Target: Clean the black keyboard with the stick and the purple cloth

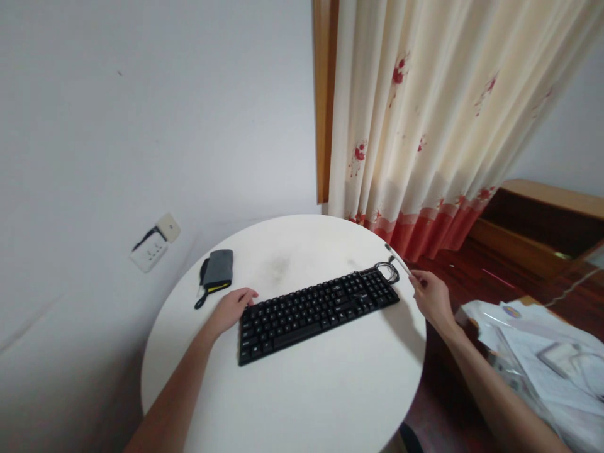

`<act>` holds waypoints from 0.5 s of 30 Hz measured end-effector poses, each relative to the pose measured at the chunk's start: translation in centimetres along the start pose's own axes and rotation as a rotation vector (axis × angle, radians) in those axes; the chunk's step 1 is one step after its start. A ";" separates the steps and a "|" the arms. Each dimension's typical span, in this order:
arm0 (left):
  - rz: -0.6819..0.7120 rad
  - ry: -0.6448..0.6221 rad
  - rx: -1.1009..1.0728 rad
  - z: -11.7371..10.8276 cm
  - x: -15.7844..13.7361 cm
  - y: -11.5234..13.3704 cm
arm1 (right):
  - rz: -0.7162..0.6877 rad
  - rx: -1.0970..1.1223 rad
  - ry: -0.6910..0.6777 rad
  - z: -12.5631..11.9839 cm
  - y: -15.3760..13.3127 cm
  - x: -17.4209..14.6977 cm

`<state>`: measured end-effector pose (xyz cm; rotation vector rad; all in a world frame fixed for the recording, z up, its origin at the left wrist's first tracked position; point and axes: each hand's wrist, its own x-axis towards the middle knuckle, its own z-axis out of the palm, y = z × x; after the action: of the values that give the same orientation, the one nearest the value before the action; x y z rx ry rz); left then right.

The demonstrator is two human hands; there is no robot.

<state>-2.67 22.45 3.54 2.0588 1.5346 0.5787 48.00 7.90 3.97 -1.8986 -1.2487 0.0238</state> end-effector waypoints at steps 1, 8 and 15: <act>0.001 0.001 0.002 0.0 0.0 0.0 | -0.017 -0.002 0.018 0.2 -0.3 1.1; -0.007 0.001 -0.021 -0.2 -0.1 0.0 | 0.058 -0.327 -0.081 3.6 -4.0 11.7; -0.014 -0.006 -0.061 -0.4 -0.3 0.3 | 0.099 -0.427 -0.211 10.0 -6.0 16.5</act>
<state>-2.76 22.10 4.03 2.0003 1.5082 0.6060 47.44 27.71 8.08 -2.3755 -1.3802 0.0107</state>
